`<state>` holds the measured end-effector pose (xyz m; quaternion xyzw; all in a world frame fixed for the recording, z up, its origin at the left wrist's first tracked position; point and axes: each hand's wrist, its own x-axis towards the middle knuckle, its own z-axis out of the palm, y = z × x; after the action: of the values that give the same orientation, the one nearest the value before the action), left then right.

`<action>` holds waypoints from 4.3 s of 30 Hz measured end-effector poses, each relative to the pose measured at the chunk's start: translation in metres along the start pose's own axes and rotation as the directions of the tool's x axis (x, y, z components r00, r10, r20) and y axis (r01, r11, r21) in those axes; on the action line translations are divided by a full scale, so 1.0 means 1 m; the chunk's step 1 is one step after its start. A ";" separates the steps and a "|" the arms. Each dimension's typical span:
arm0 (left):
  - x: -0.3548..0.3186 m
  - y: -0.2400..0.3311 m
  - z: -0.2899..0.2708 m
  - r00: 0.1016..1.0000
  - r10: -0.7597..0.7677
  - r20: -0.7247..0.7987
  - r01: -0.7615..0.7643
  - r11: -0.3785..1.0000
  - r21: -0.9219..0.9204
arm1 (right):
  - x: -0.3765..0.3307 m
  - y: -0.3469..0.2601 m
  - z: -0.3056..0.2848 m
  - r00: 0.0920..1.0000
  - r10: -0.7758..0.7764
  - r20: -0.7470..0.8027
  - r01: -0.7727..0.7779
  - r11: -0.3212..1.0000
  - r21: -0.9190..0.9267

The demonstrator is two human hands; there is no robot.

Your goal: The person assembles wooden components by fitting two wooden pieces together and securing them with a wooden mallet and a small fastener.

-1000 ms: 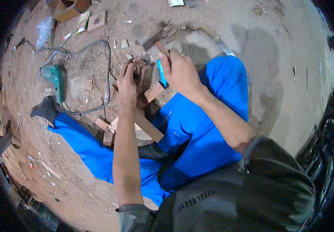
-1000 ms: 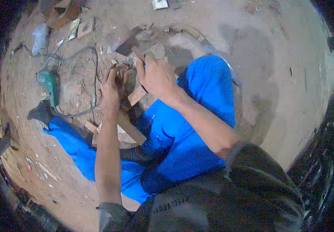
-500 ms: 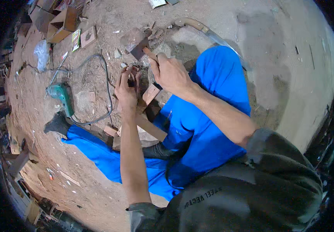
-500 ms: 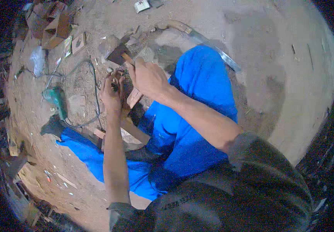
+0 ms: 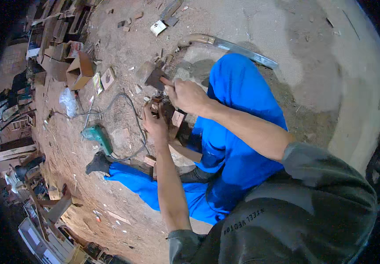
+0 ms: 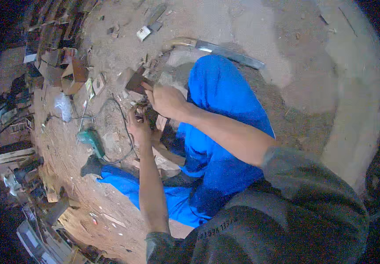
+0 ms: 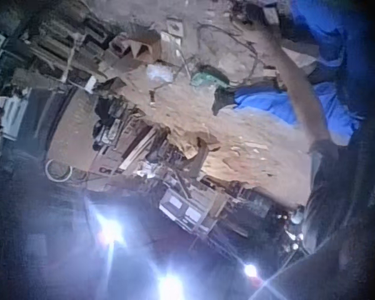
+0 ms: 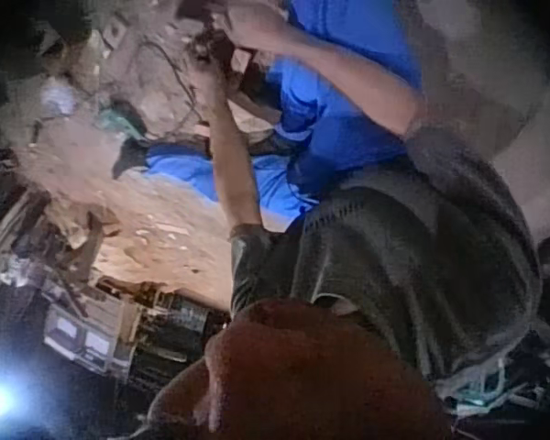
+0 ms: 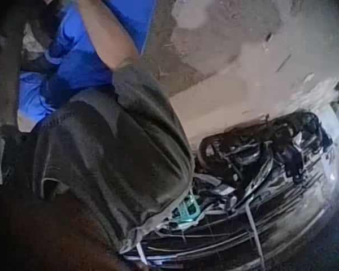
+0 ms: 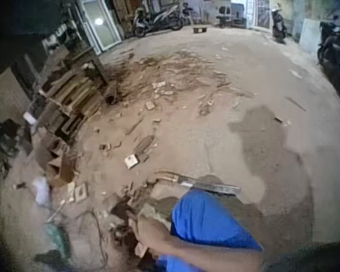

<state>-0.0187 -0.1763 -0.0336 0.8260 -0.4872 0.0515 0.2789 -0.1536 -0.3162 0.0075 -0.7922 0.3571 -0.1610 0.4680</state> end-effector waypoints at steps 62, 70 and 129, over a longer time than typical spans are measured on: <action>-0.034 -0.001 -0.027 0.813 -0.569 -0.120 0.541 0.816 -0.202 | -0.008 -0.044 0.007 0.934 -0.354 0.050 0.355 0.935 -0.012; -0.023 0.009 -0.035 0.815 -0.579 -0.017 0.580 0.814 0.035 | 0.016 -0.009 0.015 0.931 -0.306 0.198 0.352 0.896 -0.269; -0.021 -0.012 0.009 0.872 -0.486 0.063 0.461 0.771 -0.439 | -0.016 -0.073 -0.038 0.952 -0.305 0.028 0.306 0.949 -0.076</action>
<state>-0.0213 -0.1604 -0.0531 0.8350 -0.2545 -0.1094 0.4755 -0.1566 -0.3061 0.0902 -0.8571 0.2326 -0.2108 0.4085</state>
